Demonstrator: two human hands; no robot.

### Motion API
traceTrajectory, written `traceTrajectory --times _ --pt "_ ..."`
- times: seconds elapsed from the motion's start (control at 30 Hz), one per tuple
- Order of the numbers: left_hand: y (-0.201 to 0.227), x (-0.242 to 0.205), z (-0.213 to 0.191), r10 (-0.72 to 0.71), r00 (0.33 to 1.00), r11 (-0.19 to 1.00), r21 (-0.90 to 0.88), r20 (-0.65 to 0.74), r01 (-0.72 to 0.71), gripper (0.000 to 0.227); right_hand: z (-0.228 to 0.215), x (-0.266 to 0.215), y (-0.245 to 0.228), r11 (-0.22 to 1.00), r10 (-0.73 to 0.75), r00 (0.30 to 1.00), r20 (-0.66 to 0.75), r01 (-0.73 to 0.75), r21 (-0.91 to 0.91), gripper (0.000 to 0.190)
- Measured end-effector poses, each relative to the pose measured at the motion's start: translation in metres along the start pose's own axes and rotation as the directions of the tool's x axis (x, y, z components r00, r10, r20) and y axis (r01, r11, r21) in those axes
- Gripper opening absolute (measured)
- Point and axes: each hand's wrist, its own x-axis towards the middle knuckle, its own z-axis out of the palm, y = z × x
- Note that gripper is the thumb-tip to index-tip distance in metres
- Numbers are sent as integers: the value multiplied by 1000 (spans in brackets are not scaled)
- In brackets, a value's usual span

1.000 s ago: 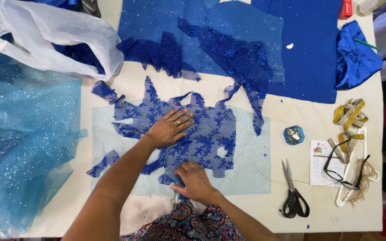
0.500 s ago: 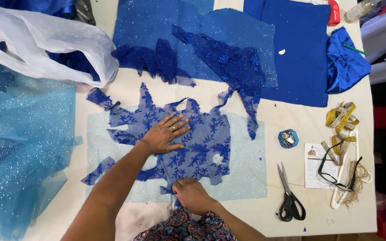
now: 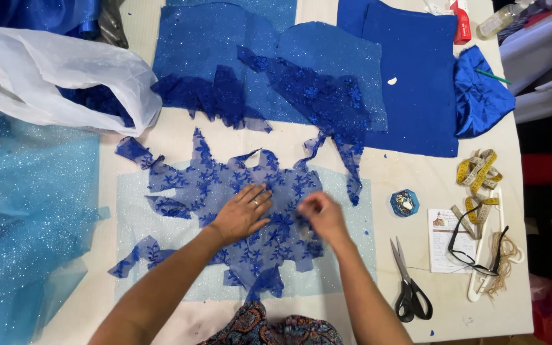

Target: Aligning a blue lace fabric cutout onto a light blue glittery fabric base on a workshop table.

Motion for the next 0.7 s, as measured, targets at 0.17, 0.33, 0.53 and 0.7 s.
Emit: traceTrajectory --times 0.17,0.33,0.53,0.7 --pt "5 3 30 -18 976 999 -46 -218 9 59 -4 64 6 994 86 966 -242 -99 -41 47" --pt "7 3 10 -59 994 997 -48 -89 55 65 7 96 14 982 78 985 -155 -103 -161 44" --pt "12 6 -37 -112 963 993 6 246 114 80 1 91 13 982 -84 977 -194 49 -183 26" --pt "12 9 -57 -131 930 991 38 343 125 90 3 86 10 979 -76 961 -268 20 -204 15"
